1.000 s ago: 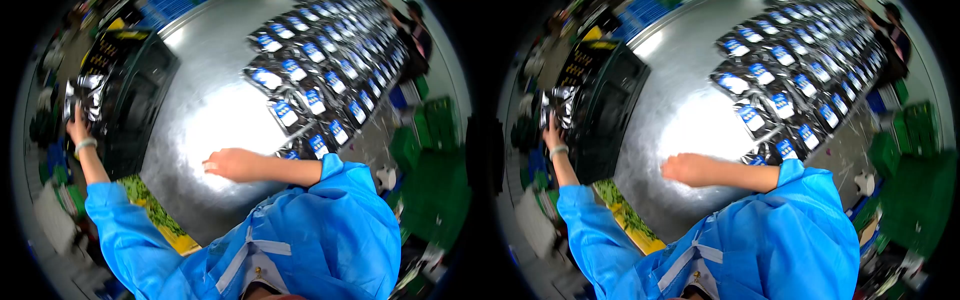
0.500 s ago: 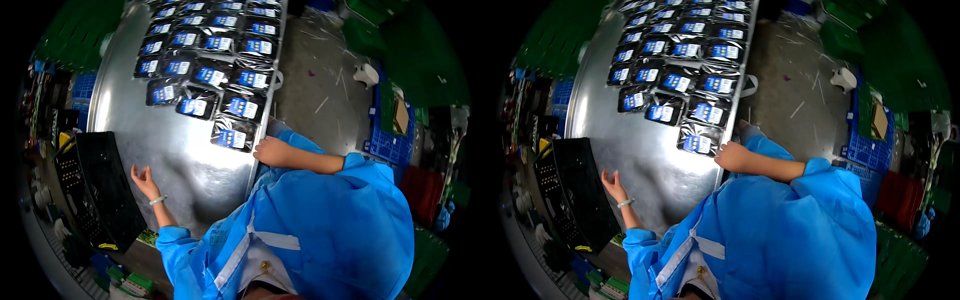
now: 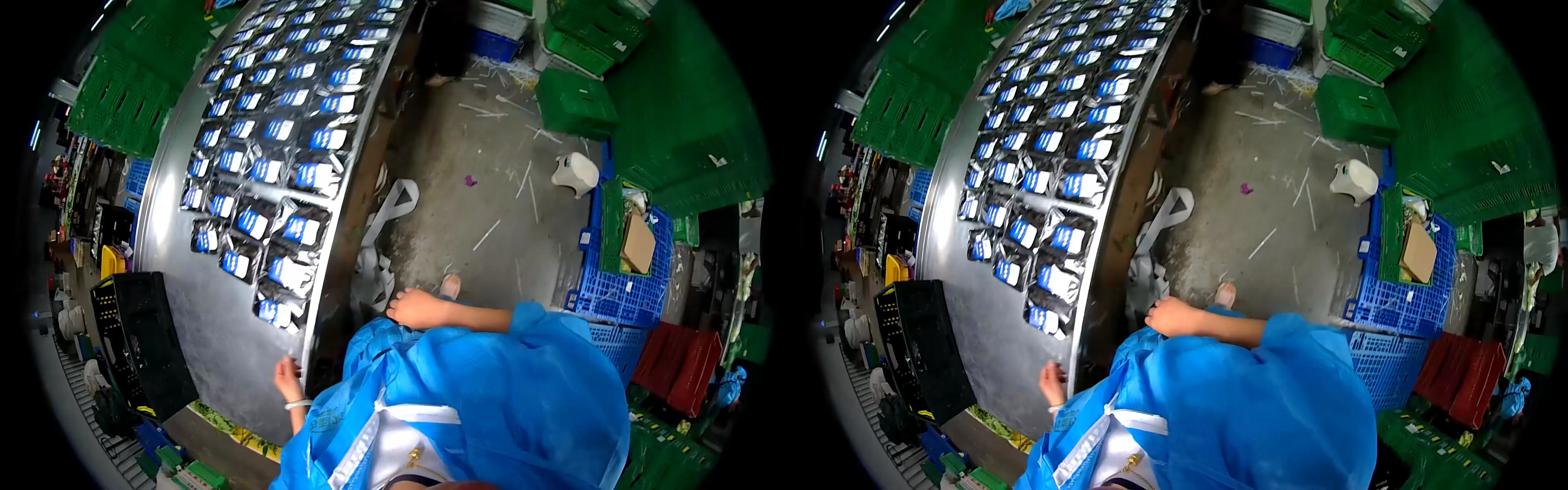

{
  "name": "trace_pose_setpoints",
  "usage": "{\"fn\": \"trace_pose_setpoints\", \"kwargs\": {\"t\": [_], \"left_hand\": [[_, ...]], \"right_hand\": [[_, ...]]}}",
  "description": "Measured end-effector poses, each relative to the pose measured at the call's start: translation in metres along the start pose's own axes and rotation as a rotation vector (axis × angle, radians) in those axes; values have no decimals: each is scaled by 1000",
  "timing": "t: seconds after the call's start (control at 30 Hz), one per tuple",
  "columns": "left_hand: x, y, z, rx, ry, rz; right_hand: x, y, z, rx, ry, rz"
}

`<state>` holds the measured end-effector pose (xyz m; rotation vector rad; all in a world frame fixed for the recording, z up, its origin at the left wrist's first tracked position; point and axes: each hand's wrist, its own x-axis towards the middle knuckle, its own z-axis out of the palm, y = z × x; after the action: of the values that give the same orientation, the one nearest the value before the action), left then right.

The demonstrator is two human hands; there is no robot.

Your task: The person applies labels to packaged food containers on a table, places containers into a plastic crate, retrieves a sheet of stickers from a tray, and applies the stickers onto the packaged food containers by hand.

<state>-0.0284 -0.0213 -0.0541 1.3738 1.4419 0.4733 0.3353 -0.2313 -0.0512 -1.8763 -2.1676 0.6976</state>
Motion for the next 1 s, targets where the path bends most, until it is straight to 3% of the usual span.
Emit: {"fn": "trace_pose_setpoints", "kwargs": {"t": [0.03, 0.1, 0.23, 0.27, 0.3, 0.33, 0.4, 0.43, 0.5, 0.6, 0.73, 0.87, 1.0], "left_hand": [[-12, -17, 41, -28, -12, -62], [-49, -20, 138, 103, -191, 241], [-12, -12, 234, 270, -853, 83], [13, -12, 248, 447, -849, 113], [2, 51, 265, 594, -853, 11], [19, 69, 279, 854, -870, 200], [27, 111, 311, 941, -845, 294], [37, 120, 330, 977, -844, 360], [52, 134, 376, 956, -887, 343], [73, 133, 464, 938, -986, 417], [119, 160, 592, 1000, -1108, 603], [173, 244, 705, 1149, -1212, 732], [206, 352, 810, 1252, -1291, 909]], "right_hand": [[-29, 16, -5, 4, -9, 64], [-90, 53, -17, -1, -16, 205], [-205, 103, -29, -61, 31, 476], [-227, 115, -20, -63, -5, 522], [-247, 123, -10, -60, -42, 568], [-260, 128, 0, -17, -53, 601], [-273, 144, 25, 93, -29, 639], [-274, 147, 21, 213, 8, 736], [-287, 171, 23, 144, 164, 681], [-301, 200, -29, 222, 154, 883], [-324, 263, -65, 611, 362, 1040], [-335, 336, -115, 866, 558, 1262], [-326, 423, -192, 648, 445, 1299]]}}
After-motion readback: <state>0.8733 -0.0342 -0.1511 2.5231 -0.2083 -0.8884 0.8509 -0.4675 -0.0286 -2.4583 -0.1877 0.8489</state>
